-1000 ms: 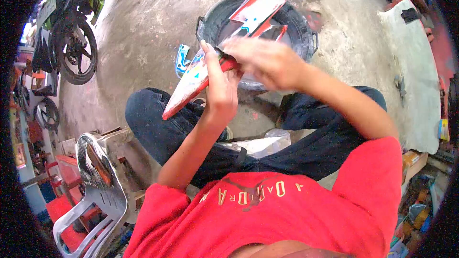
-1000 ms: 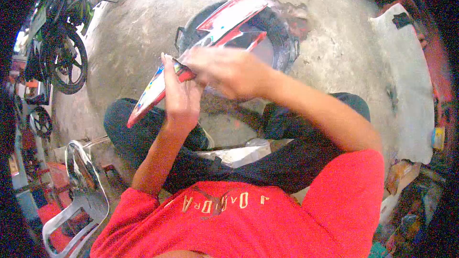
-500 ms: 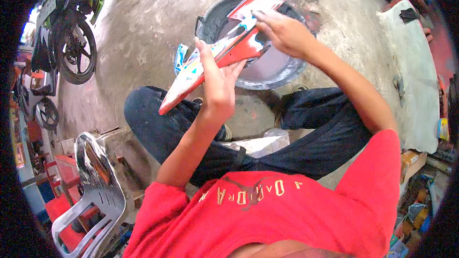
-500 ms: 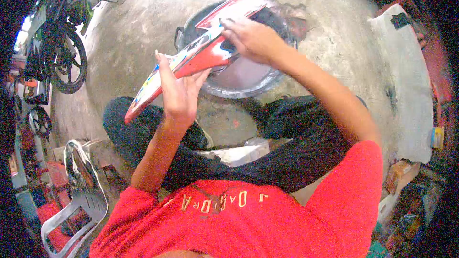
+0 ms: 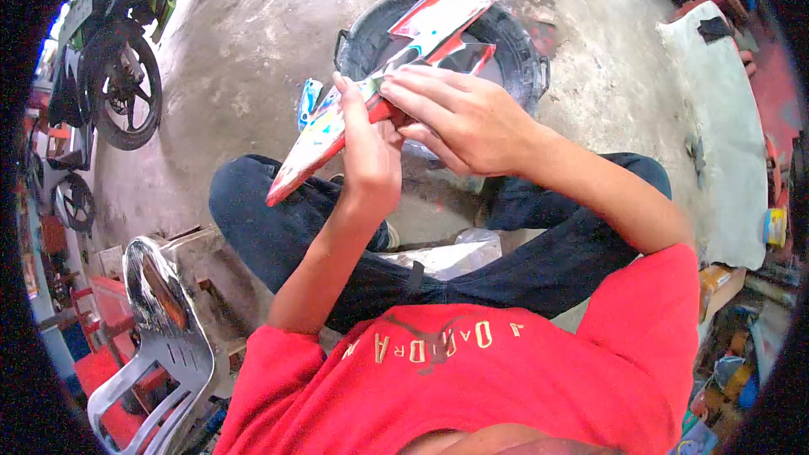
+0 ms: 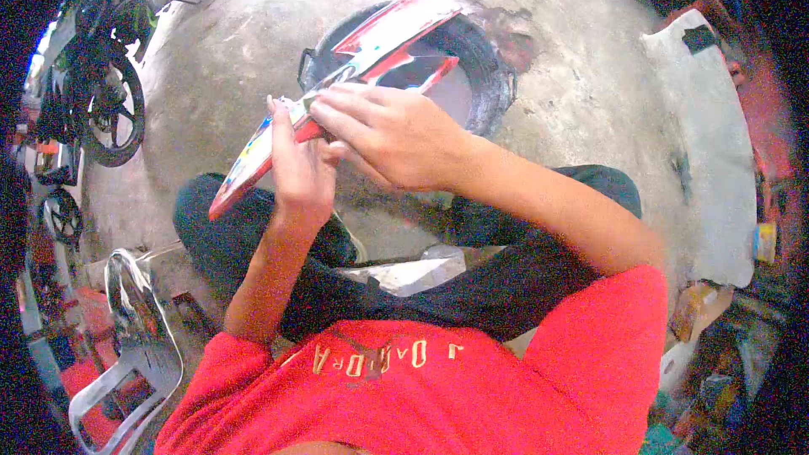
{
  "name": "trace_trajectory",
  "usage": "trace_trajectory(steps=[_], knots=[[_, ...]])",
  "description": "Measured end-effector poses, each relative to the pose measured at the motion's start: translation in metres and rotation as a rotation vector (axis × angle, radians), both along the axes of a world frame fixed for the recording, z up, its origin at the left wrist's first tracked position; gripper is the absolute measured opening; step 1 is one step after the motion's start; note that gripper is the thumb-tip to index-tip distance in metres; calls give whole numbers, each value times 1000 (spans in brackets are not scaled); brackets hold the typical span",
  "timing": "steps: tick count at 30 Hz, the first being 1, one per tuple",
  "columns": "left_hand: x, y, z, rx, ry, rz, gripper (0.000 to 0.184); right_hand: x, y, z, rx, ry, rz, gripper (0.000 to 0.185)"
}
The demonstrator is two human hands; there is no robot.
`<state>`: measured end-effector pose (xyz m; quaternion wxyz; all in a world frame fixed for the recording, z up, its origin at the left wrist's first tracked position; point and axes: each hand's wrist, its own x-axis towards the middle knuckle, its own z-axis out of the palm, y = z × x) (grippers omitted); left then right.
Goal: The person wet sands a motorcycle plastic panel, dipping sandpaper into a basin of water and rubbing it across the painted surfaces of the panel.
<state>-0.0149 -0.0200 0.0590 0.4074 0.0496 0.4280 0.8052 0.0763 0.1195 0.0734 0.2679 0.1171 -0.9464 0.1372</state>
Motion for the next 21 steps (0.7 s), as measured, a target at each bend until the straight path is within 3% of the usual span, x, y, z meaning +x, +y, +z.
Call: trace_trajectory(steps=[1,5,7,11,13,14,15,17,21], knots=[[0,0,-1,-7,-15,3,71,1,1,0,27,34,46,42],[6,3,9,-19,-12,43,69,-12,70,-25,-57,-354,-393,36],[7,3,11,-44,-15,51,69,-8,56,-24,103,-259,-304,36],[1,-1,4,-51,47,-16,68,4,-6,2,6,56,32,37],[4,-2,5,6,62,-45,68,-4,25,-26,40,-19,-146,38],[6,-1,6,6,54,-14,68,-11,45,-27,-11,-237,-314,37],[8,0,6,10,43,21,68,-13,68,-36,143,-146,-277,34],[6,1,7,11,32,3,68,-13,57,-22,84,-266,-378,32],[4,-1,-1,16,10,-16,68,0,-10,0,50,114,-74,28]])
